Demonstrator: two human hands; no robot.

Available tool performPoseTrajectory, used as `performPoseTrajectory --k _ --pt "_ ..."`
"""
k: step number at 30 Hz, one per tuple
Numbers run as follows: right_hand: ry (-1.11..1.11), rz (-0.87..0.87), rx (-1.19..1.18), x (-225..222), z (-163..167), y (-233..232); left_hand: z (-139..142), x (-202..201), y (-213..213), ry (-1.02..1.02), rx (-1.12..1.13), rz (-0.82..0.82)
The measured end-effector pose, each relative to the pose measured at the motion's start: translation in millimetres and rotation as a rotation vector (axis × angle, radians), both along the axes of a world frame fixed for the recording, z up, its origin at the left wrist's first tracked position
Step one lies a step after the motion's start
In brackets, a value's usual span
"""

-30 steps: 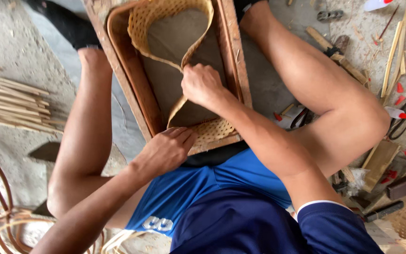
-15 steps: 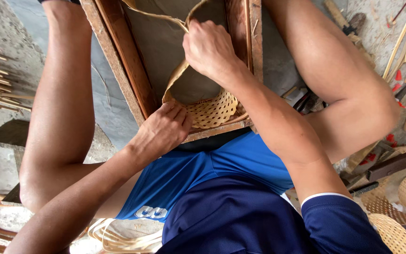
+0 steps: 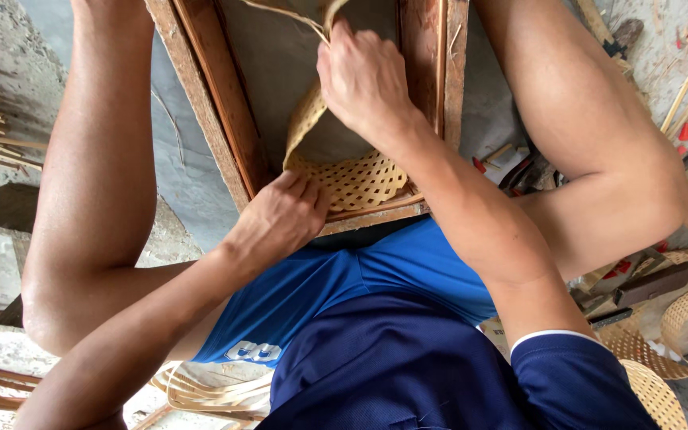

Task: The person sits on the floor with a wooden basket frame on their lap and weaves a woven bamboo panel into it, pressing and tucking the weave against the frame. They then fit a bent rim strip around the top edge and add thin bamboo strips across the opening, securing them by hand.

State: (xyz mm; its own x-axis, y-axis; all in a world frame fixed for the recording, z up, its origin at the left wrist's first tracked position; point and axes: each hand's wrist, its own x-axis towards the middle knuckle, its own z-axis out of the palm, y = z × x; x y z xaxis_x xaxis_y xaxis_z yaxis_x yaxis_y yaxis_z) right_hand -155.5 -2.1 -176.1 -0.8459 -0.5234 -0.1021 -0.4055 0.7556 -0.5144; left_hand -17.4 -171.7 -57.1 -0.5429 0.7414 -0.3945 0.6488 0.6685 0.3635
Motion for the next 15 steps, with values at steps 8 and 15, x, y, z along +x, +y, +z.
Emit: performPoseTrajectory --k 8,15 --pt "-0.136 -0.01 0.174 3.1 72.0 -4.8 14.0 -42.0 0.5 0.235 0.524 0.774" --pt "0.129 0.036 -0.049 58.7 141.5 26.4 -6.2 -42.9 -5.3 0.049 0.165 1.011"
